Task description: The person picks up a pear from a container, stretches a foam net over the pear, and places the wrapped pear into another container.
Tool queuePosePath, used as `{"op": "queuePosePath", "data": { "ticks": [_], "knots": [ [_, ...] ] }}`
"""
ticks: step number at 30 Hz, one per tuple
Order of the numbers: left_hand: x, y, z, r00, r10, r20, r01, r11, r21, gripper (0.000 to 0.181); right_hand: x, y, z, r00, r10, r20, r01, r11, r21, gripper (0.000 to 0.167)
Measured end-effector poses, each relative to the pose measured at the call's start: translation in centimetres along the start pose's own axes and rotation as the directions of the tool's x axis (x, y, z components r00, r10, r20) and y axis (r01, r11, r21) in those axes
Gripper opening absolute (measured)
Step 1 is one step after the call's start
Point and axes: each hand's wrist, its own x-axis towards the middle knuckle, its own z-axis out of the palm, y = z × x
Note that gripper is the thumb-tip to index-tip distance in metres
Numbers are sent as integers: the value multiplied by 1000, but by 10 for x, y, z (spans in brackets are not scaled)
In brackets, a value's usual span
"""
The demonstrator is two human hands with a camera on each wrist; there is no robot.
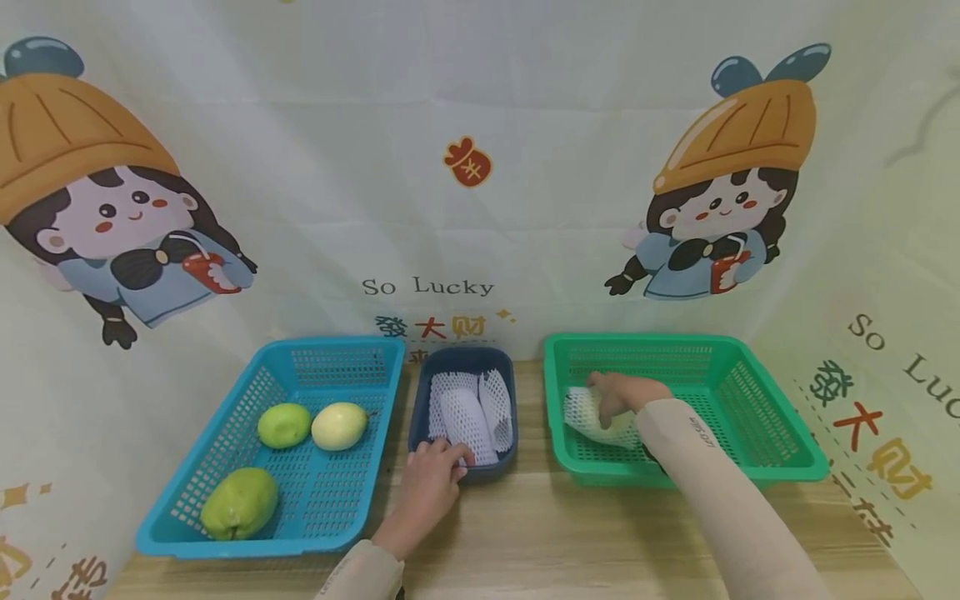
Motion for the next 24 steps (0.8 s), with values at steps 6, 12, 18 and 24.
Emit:
{"op": "queuePosePath", "data": {
  "ticks": [6, 12, 18, 24],
  "knots": [
    [0, 1, 0, 1000, -8, 9, 8, 1000, -1, 12, -7, -4, -4, 999, -40, -16, 39, 999, -9, 71],
    [1, 2, -1, 1000, -19, 16, 19, 1000, 2, 12, -18, -13, -5, 990, -126, -65, 125, 992, -32, 68],
    [0, 2, -1, 1000, -13, -5, 13, 1000, -3, 13, -34, -26, 1, 961, -227, -161, 218, 973, -71, 60],
    [0, 2, 0, 1000, -15, -9, 15, 1000, 2, 13, -47, -44, 14, 912, -319, -258, 292, 946, -137, 51]
  ]
}}
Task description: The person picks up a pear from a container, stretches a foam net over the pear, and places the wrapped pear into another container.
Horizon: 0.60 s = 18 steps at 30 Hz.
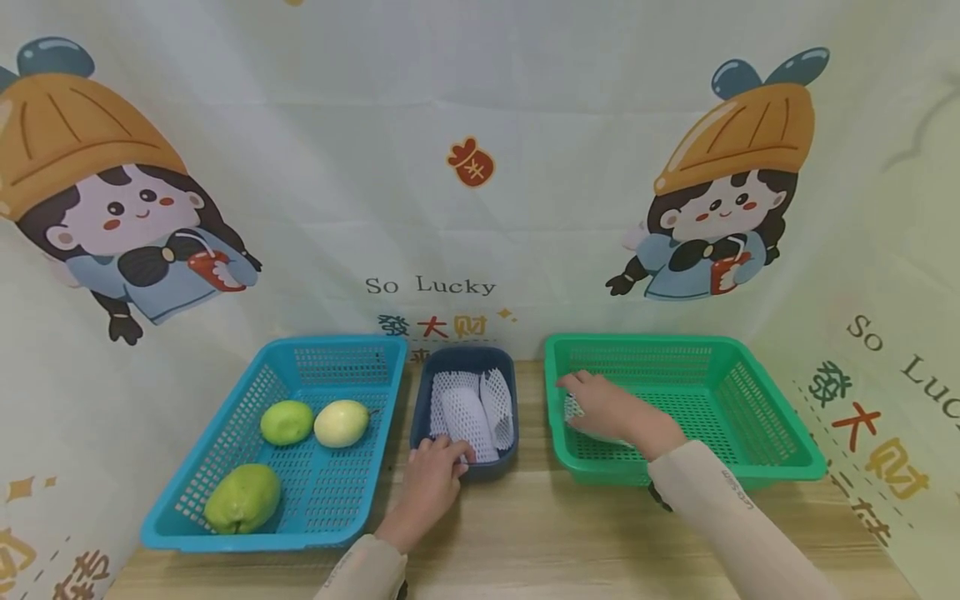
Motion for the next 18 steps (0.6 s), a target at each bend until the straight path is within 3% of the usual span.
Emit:
{"op": "queuePosePath", "data": {
  "ticks": [9, 14, 18],
  "knots": [
    [1, 0, 0, 1000, 1, -6, -1, 1000, 6, 13, -1, -43, 30, 979, -151, -134, 147, 988, -38, 41],
    [1, 0, -1, 1000, 6, -9, -6, 1000, 10, 13, 5, -57, 55, 960, -234, -154, 232, 972, -34, 33],
    [2, 0, -1, 1000, 3, 2, -3, 1000, 16, 12, 15, -62, 75, 960, -234, -152, 232, 972, -31, 28]
  ]
}}
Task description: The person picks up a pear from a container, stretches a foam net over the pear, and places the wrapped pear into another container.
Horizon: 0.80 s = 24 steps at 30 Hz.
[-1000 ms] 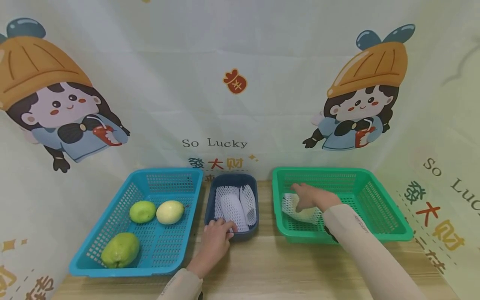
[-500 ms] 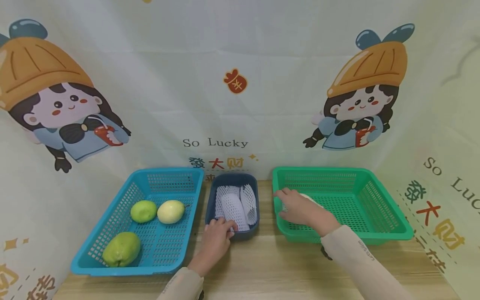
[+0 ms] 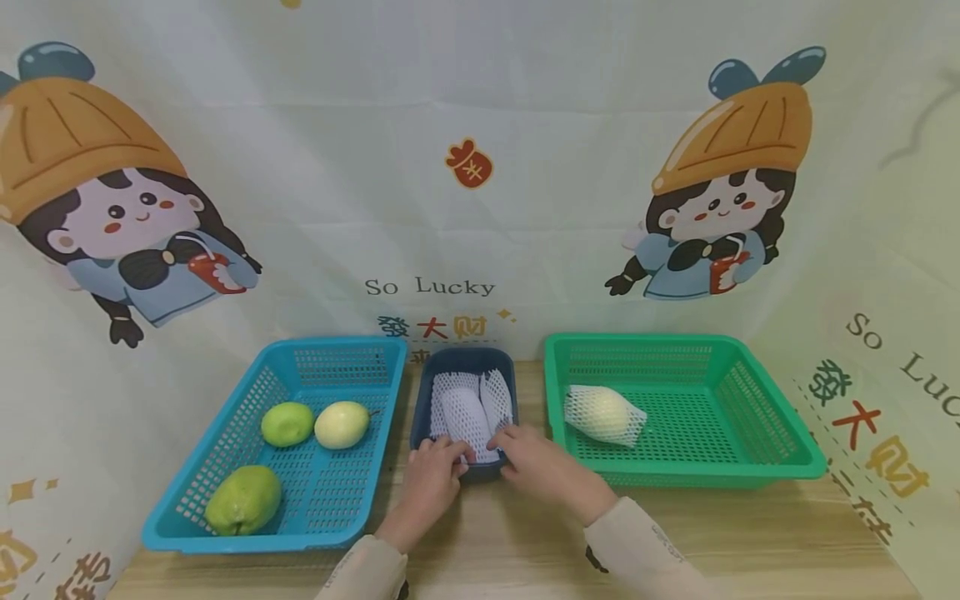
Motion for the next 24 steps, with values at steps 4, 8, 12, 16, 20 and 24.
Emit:
{"op": "queuePosePath", "data": {
  "ticks": [4, 8, 12, 16, 20, 24],
  "knots": [
    [0, 0, 1, 1000, -10, 6, 10, 1000, -4, 12, 5, 0, 19, 999, 25, -39, -25, 1000, -16, 26],
    [1, 0, 2, 1000, -19, 8, 19, 1000, -9, 12, 8, 0, 33, 994, 29, -110, -38, 997, -72, 24],
    [1, 0, 3, 1000, -15, -7, 15, 1000, -7, 13, 12, 0, 41, 987, 28, -157, -51, 988, -143, 16],
    [2, 0, 2, 1000, -13, -25, 12, 1000, -8, 13, 16, -2, 48, 975, 12, -221, -55, 980, -191, 10],
    [2, -1, 1, 1000, -21, -22, 21, 1000, -17, 13, 20, -3, 53, 957, -6, -289, -68, 967, -244, 11],
    [2, 0, 0, 999, -30, -10, 30, 999, -27, 13, 22, -3, 56, 954, 1, -299, -89, 955, -282, 11]
  ]
}}
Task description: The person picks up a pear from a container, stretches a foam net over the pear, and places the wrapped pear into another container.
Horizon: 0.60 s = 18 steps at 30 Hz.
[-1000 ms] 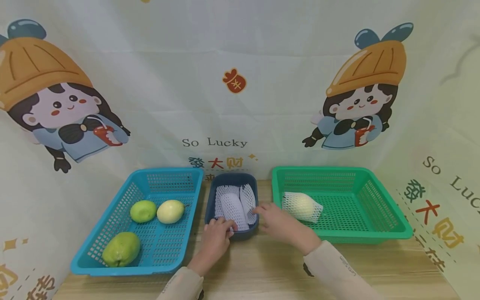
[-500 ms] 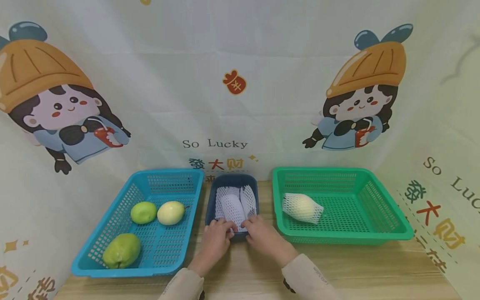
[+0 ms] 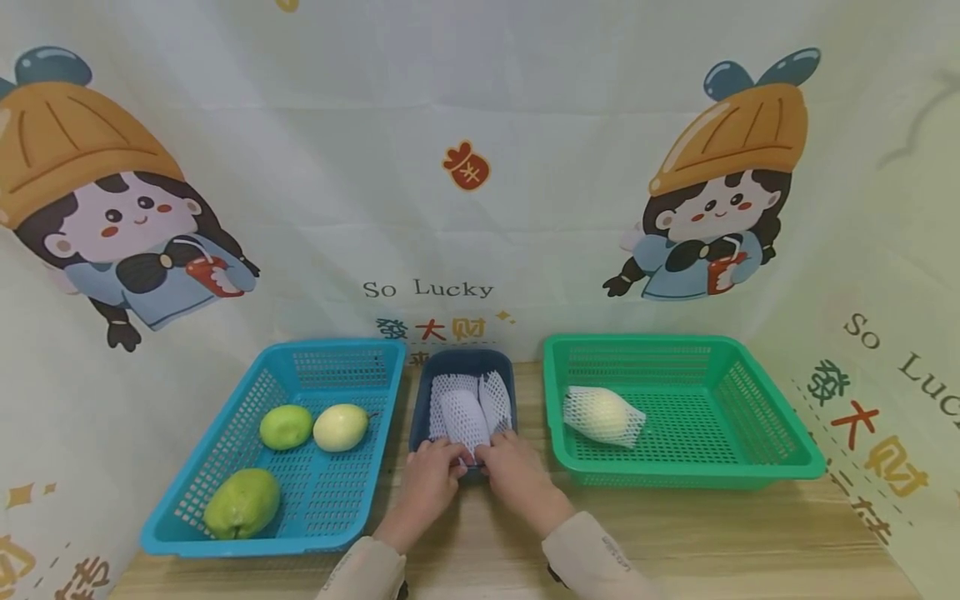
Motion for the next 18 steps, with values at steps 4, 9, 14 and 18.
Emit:
{"op": "queuePosePath", "data": {
  "ticks": [4, 9, 14, 18],
  "knots": [
    [-1, 1, -3, 1000, -7, 2, 7, 1000, -12, 12, 2, -2, 0, 1000, 1, 17, 0, 999, -34, 12],
    [-2, 1, -6, 1000, -3, -15, 2, 1000, -31, 13, 2, -4, -2, 1000, -4, 13, 5, 999, -37, 14],
    [-2, 4, -15, 1000, 10, -20, -11, 998, -61, 18, 2, -4, -4, 1000, -12, 9, 12, 999, -39, 14],
    [-5, 6, -30, 1000, 12, -4, -12, 994, -105, 17, 3, -4, -3, 999, -9, 37, 10, 1000, -26, 15]
  ]
}}
